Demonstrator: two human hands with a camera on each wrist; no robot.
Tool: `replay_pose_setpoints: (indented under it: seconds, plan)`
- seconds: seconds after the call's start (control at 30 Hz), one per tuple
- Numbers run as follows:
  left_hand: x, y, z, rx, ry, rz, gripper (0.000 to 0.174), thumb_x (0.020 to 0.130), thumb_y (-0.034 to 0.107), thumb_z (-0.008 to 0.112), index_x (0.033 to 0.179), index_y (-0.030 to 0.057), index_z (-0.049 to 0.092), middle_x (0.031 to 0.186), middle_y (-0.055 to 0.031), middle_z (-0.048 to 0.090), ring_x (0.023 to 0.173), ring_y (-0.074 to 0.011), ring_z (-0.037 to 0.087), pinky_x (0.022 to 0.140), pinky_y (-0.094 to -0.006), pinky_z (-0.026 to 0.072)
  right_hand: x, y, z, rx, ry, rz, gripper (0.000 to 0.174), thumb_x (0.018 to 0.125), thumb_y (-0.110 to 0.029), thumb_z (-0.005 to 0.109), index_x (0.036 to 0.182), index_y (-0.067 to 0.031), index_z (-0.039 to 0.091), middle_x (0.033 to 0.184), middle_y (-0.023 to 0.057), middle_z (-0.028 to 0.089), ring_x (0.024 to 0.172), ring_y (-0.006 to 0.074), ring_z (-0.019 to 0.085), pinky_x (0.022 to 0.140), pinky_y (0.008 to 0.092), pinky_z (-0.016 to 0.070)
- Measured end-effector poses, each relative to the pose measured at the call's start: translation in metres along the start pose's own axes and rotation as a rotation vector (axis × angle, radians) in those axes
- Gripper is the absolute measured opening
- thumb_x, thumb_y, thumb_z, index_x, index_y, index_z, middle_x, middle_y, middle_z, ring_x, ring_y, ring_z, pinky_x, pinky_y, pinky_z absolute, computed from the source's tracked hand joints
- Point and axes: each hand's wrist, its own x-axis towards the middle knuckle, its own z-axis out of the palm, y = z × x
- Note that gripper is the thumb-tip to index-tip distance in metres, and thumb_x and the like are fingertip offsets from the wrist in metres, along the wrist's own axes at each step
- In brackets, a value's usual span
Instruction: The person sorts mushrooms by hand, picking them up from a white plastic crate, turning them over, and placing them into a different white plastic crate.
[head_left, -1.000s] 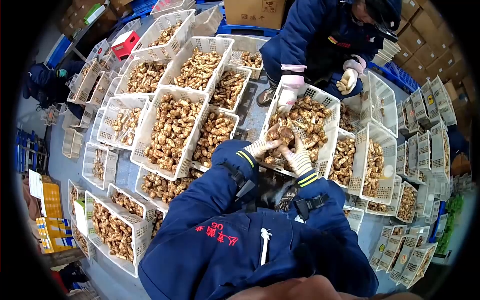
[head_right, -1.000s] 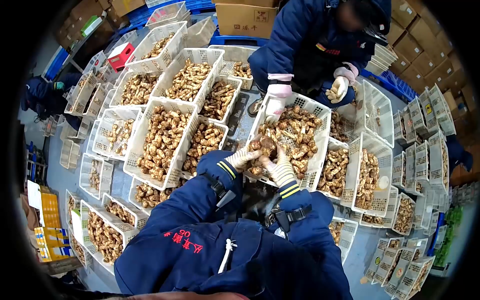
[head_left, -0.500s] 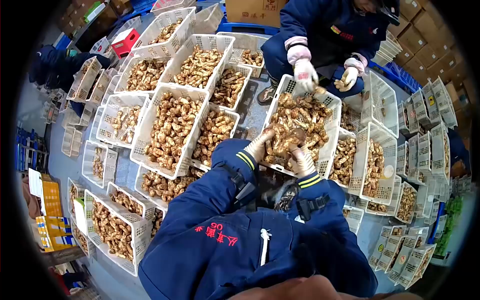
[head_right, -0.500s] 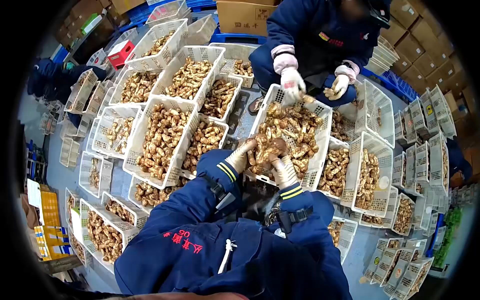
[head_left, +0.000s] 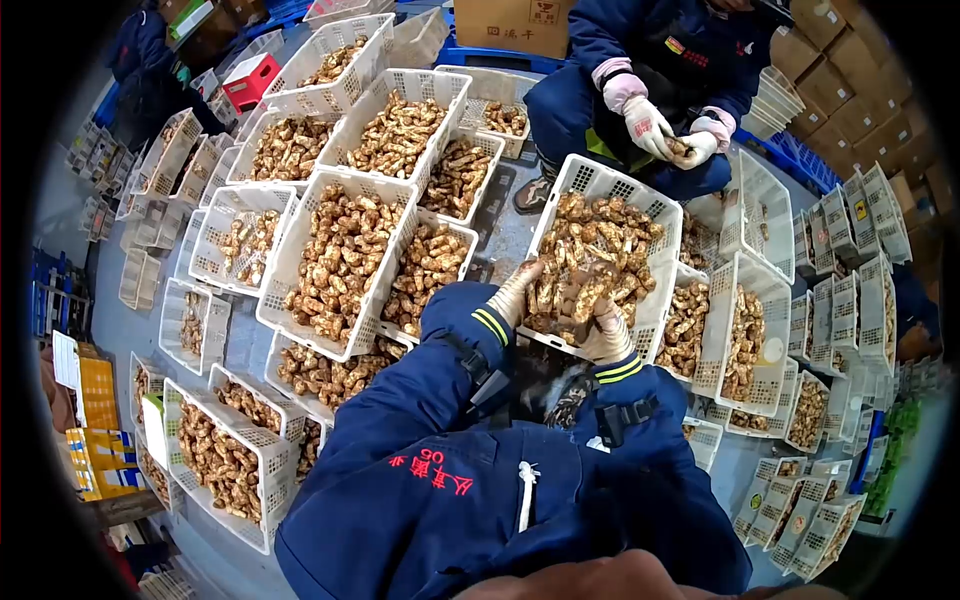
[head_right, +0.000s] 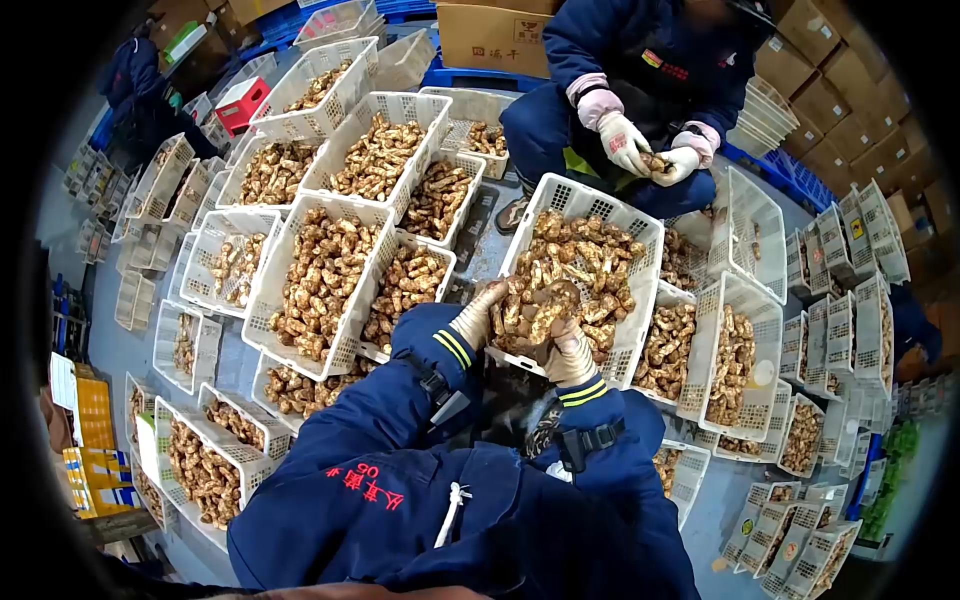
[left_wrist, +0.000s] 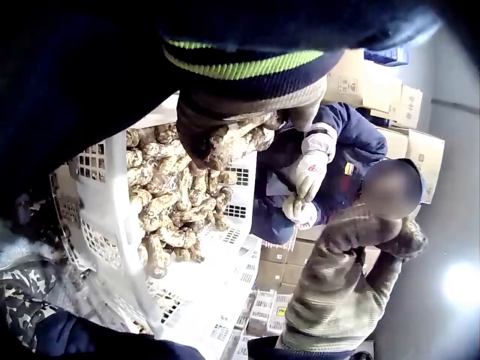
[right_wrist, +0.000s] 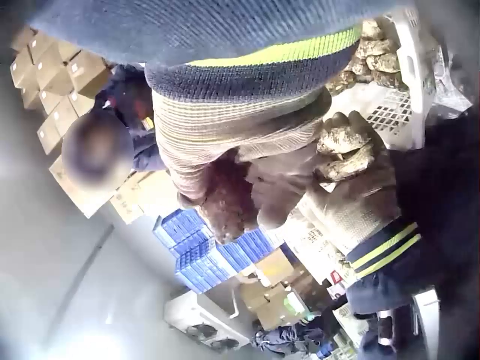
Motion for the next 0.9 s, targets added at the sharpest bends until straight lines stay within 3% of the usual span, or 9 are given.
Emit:
replay_pose_setpoints:
  seconds: [0.17, 0.33, 0.43, 0.47, 0.53, 0.6, 0.7, 0.83, 0.9]
  plan:
    - [0.000, -0.001, 0.002, 0.003, 0.009, -0.004, 0.051, 0.094, 0.041, 0.053, 0.132, 0.0074, 0.047, 0.118, -0.0151, 0.062, 0.101, -0.0295, 0.064, 0.089, -0.0467, 0.0516, -0.009, -0.015, 0.009, 0.205, -0.131, 0.086, 0.071, 0.086, -0.035, 0.067, 0.141, -0.0047, 0.035, 0.118, 0.0092, 0.061, 0.101, 0.0232, 0.063, 0.082, 0.0381, 0.0555]
    - [-0.002, -0.001, 0.007, 0.028, 0.098, 0.023, 0.050, 0.093, 0.038, 0.054, 0.132, 0.0070, 0.047, 0.121, -0.0147, 0.060, 0.107, -0.0292, 0.061, 0.092, -0.0451, 0.0498, -0.016, -0.031, -0.010, 0.001, 0.130, 0.163, 0.065, 0.083, -0.044, 0.069, 0.133, -0.0093, 0.046, 0.107, 0.0045, 0.063, 0.091, 0.0171, 0.062, 0.073, 0.0300, 0.0565]
    - [0.004, -0.005, -0.003, 0.014, 0.093, 0.026, 0.050, 0.091, 0.036, 0.059, 0.131, 0.0068, 0.049, 0.125, -0.0132, 0.058, 0.114, -0.0287, 0.057, 0.097, -0.0458, 0.0469, -0.026, -0.042, -0.035, -0.217, 0.434, 0.264, 0.068, 0.074, -0.054, 0.074, 0.124, -0.0119, 0.054, 0.098, 0.0032, 0.063, 0.071, 0.0131, 0.056, 0.055, 0.0232, 0.0460]
    - [0.010, -0.007, -0.013, 0.040, 0.121, 0.039, 0.051, 0.090, 0.036, 0.059, 0.131, 0.0068, 0.049, 0.125, -0.0134, 0.058, 0.114, -0.0289, 0.057, 0.098, -0.0462, 0.0464, -0.025, -0.051, -0.071, -0.291, 0.387, 0.370, 0.071, 0.075, -0.058, 0.071, 0.127, -0.0139, 0.052, 0.110, 0.0074, 0.062, 0.095, 0.0232, 0.059, 0.070, 0.0373, 0.0469]
    - [0.010, -0.008, -0.010, 0.005, 0.099, 0.013, 0.051, 0.090, 0.036, 0.060, 0.130, 0.0064, 0.049, 0.125, -0.0132, 0.058, 0.114, -0.0294, 0.057, 0.099, -0.0463, 0.0459, -0.029, -0.079, -0.094, -0.399, 0.430, 0.478, 0.074, 0.074, -0.063, 0.069, 0.126, -0.0138, 0.052, 0.107, 0.0073, 0.062, 0.095, 0.0226, 0.057, 0.071, 0.0381, 0.0466]
    - [0.012, -0.009, -0.013, 0.046, 0.168, 0.018, 0.052, 0.090, 0.035, 0.060, 0.130, 0.0055, 0.049, 0.126, -0.0128, 0.058, 0.115, -0.0297, 0.056, 0.100, -0.0455, 0.0449, -0.041, -0.102, -0.075, -0.325, 0.591, 0.333, 0.074, 0.082, -0.059, 0.062, 0.126, -0.0008, 0.051, 0.076, -0.0009, 0.056, 0.048, 0.0051, 0.037, 0.041, 0.0199, 0.0295]
    - [0.010, -0.005, -0.002, 0.006, 0.132, -0.049, 0.052, 0.090, 0.036, 0.059, 0.131, 0.0051, 0.048, 0.127, -0.0128, 0.057, 0.116, -0.0294, 0.055, 0.102, -0.0448, 0.0431, -0.060, -0.122, -0.082, -0.006, 0.184, 0.224, 0.084, 0.084, -0.061, 0.058, 0.138, 0.0008, 0.039, 0.065, -0.0047, 0.041, 0.048, 0.0059, 0.029, 0.041, 0.0223, 0.0220]
    - [0.012, -0.007, -0.007, 0.030, 0.122, -0.058, 0.053, 0.091, 0.036, 0.057, 0.132, 0.0045, 0.047, 0.128, -0.0133, 0.057, 0.118, -0.0284, 0.054, 0.103, -0.0454, 0.0411, -0.060, -0.113, -0.055, 0.080, 0.245, 0.162, 0.082, 0.085, -0.060, 0.058, 0.138, -0.0006, 0.039, 0.062, -0.0058, 0.026, 0.051, 0.0066, 0.023, 0.048, 0.0222, 0.0191]
    - [0.013, -0.008, -0.013, 0.047, 0.108, -0.033, 0.052, 0.091, 0.036, 0.057, 0.132, 0.0052, 0.047, 0.127, -0.0127, 0.057, 0.117, -0.0281, 0.055, 0.102, -0.0451, 0.0426, -0.051, -0.103, -0.060, 0.040, 0.133, 0.145, 0.083, 0.084, -0.060, 0.059, 0.139, -0.0018, 0.039, 0.061, -0.0063, 0.032, 0.051, 0.0074, 0.027, 0.049, 0.0237, 0.0219]
